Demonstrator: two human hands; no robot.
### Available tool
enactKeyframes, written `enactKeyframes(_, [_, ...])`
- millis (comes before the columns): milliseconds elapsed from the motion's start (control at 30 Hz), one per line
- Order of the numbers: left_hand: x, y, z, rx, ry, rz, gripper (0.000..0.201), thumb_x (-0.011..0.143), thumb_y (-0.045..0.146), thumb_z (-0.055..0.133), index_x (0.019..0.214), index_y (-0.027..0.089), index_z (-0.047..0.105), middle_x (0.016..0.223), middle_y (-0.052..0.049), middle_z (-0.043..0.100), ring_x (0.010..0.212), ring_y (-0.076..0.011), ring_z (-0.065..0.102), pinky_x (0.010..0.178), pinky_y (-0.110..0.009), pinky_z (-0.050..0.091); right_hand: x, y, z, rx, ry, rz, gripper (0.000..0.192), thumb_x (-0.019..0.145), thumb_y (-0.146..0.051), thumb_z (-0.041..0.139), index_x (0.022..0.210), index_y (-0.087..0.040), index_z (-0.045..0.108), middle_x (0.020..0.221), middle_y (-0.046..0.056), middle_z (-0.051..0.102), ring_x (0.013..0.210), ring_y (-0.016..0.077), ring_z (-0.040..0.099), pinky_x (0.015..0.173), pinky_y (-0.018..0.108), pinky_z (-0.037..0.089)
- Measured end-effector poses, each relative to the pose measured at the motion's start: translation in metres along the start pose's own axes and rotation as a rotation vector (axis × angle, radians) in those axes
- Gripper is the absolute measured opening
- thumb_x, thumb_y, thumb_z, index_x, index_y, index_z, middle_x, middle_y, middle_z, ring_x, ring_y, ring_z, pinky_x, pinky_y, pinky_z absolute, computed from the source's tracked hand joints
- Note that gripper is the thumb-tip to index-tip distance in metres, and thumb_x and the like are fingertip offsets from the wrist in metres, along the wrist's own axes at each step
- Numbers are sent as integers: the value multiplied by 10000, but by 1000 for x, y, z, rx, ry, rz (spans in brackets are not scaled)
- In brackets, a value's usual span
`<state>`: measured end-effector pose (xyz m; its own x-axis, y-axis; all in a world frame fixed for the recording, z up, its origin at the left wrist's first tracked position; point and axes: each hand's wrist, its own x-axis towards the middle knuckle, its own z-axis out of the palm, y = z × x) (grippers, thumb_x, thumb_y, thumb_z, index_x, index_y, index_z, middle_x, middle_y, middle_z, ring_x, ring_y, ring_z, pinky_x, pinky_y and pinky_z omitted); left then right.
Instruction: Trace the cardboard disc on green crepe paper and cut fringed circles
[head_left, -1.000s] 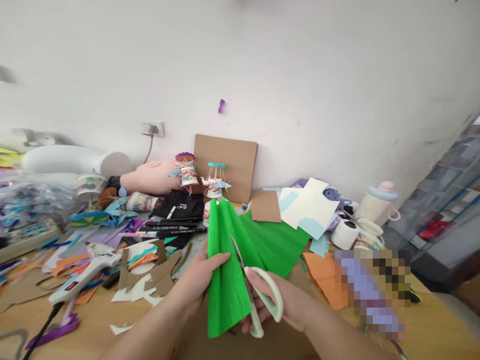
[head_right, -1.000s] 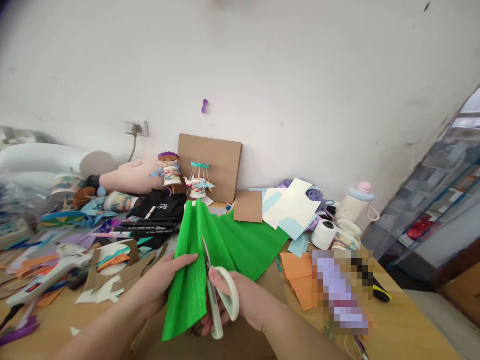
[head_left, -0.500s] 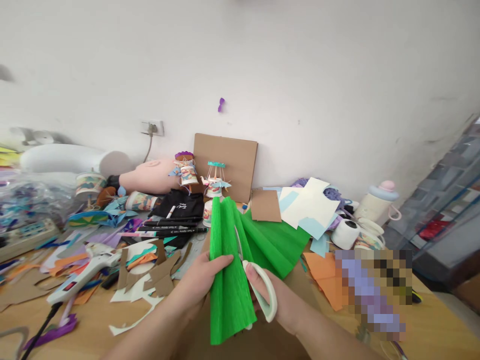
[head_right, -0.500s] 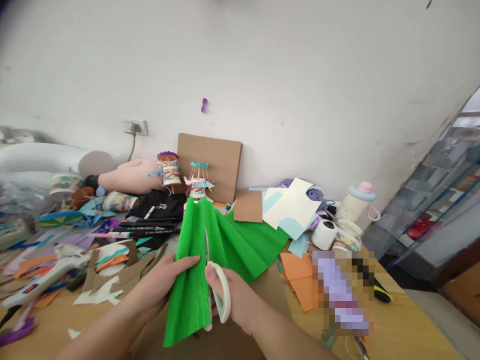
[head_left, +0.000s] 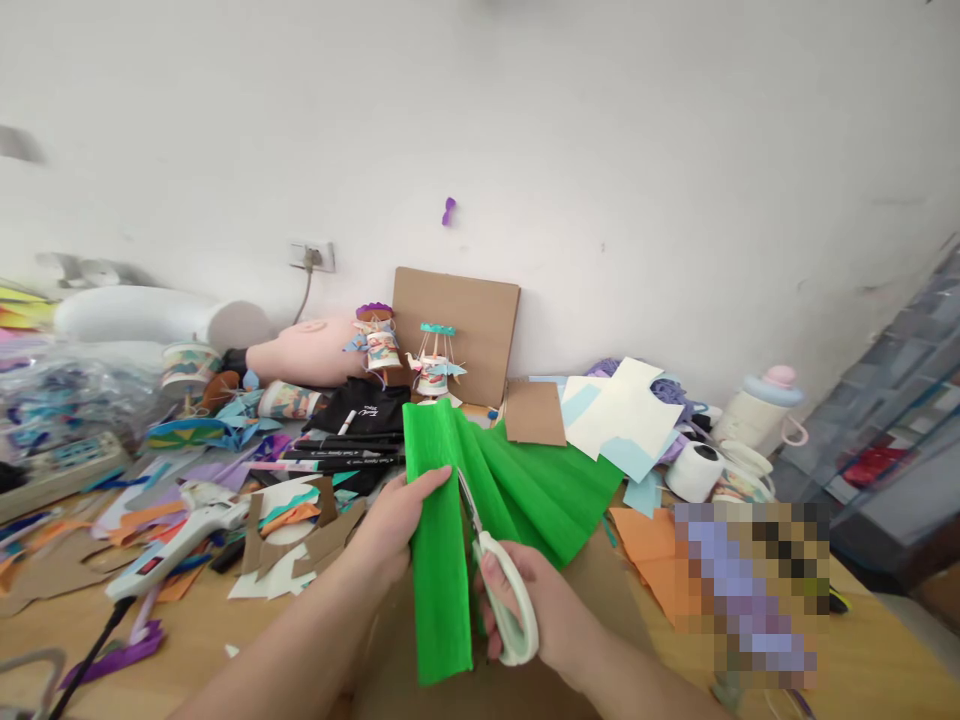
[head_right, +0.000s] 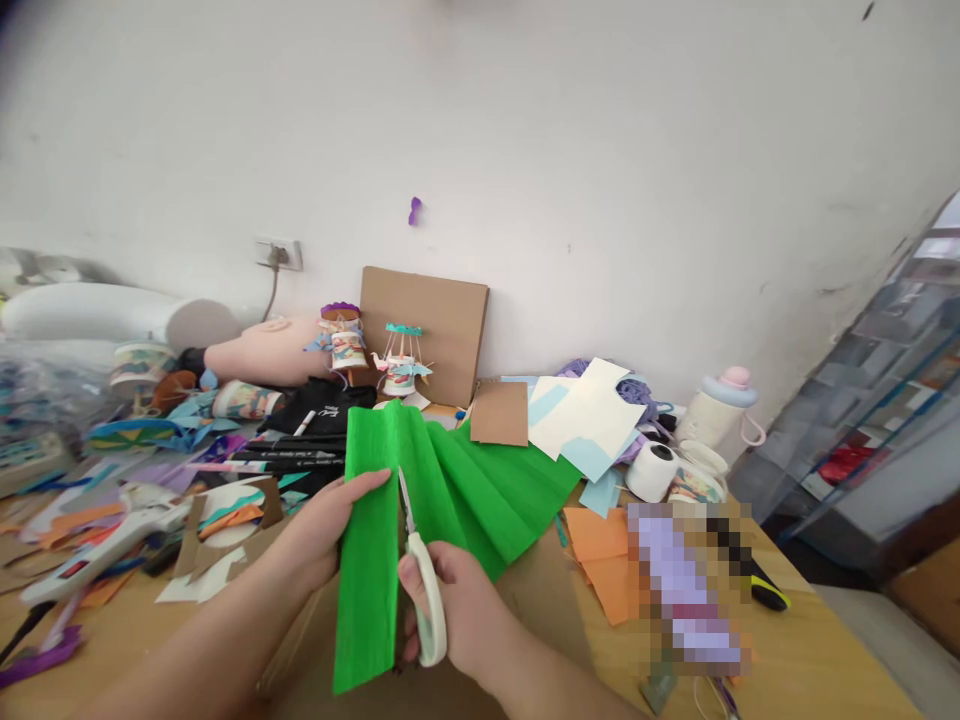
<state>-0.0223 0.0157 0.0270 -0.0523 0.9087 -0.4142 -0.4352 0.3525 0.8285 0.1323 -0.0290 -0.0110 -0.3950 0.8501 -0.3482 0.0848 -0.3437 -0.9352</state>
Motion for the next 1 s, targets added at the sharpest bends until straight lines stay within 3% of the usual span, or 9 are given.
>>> enactKeyframes(100, [1, 2, 3, 12, 5, 12, 69, 789, 145, 637, 830, 102, 672, 567, -84, 709, 426, -209, 639, 458, -321, 562, 1, 1, -2, 67, -35, -15, 746, 558, -884, 560, 831, -192, 513, 528, -44, 544, 412, 110, 531, 401, 222, 423])
enactKeyframes(233, [1, 3, 3, -1, -13, 42, 78, 787, 124, 631, 841, 108, 684, 596, -79, 723, 455, -202, 656, 487, -302, 566, 2, 4, -4, 129, -115, -46, 694, 636, -847, 556, 833, -181, 566, 562, -15, 569, 449, 117, 560, 437, 225, 464])
enactKeyframes(400, [7, 3, 1, -49, 93, 111, 139, 776, 127, 638, 910, 133, 677, 653, -61, 742, 504, -207, 679, 532, -316, 579, -1, 3, -5, 94, -217, -41, 727, 672, -856, 500, 840, -155, 586, 563, 15, 600, 440, 128, 575, 401, 211, 445])
enactKeyframes(567, [1, 0, -2, -13, 52, 83, 131, 725, 93, 635, 849, 125, 660, 622, -73, 727, 489, -214, 669, 484, -318, 571, -9, -14, -8, 97, -132, -67, 649, 728, -798, 524, 827, -163, 615, 609, 17, 629, 491, 122, 594, 497, 232, 493])
enactKeyframes(733, [-10, 1, 0, 55, -76, 15, 87, 728, 90, 606, 787, 135, 651, 490, -45, 664, 364, -188, 592, 421, -303, 541, -7, -31, -10, 117, -169, -79, 646, 766, -779, 497, 824, -155, 654, 620, 19, 624, 518, 131, 583, 533, 258, 481])
enactKeyframes(1000, [-11, 3, 6, 21, -14, 42, 97, 735, 117, 696, 832, 111, 684, 692, -113, 755, 563, -246, 711, 534, -322, 596, 1, -32, -8, 49, -96, -103, 635, 757, -780, 506, 897, -180, 660, 673, 4, 617, 551, 126, 549, 563, 257, 468])
